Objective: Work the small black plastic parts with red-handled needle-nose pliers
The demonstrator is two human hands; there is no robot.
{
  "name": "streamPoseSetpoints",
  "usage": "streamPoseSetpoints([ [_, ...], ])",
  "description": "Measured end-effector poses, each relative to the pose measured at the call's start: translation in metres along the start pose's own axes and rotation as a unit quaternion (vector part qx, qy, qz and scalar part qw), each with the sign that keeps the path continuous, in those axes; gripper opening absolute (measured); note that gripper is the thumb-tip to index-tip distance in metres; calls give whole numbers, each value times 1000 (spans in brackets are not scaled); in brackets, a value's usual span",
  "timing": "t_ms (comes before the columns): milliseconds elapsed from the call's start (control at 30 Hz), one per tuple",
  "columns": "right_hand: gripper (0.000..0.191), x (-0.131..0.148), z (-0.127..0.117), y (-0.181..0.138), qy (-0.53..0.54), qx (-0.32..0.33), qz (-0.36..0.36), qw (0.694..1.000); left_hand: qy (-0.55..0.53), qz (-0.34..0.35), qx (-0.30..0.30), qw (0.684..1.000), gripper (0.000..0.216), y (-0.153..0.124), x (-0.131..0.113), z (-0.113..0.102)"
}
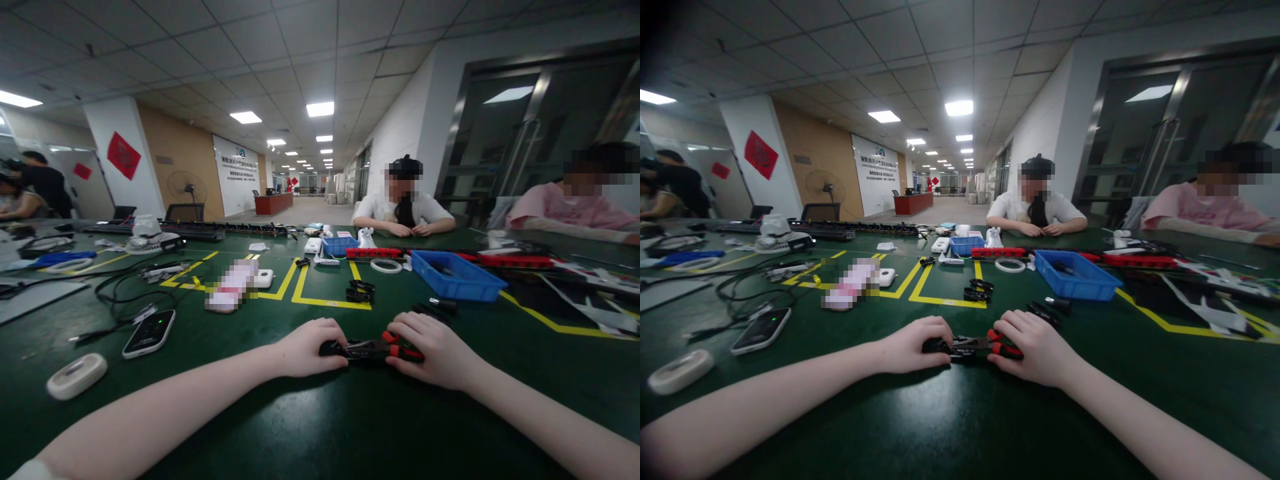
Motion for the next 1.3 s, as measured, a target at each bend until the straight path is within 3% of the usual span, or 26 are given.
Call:
streamPoseSetpoints([
  [333,31,-2,-1,1,-10,-1,19,1000,-14,-13,-7,1000,15,0,1,-1],
  [667,35,0,-1,1,-14,3,-6,1000,8,-4,-3,1000,17,1,1,1],
  [1300,29,0,0,2,5,15,13,1000,-24,-4,7,1000,17,1,3,-1],
])
Point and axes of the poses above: each hand's wrist, its own y-axis towards the middle knuckle, its own z-axis out of the palm, x = y × z, the point moved 5 cm from there along y, towards the middle knuckle, and after that the axes turned 9 degrees about y, right-handed, at the moved point
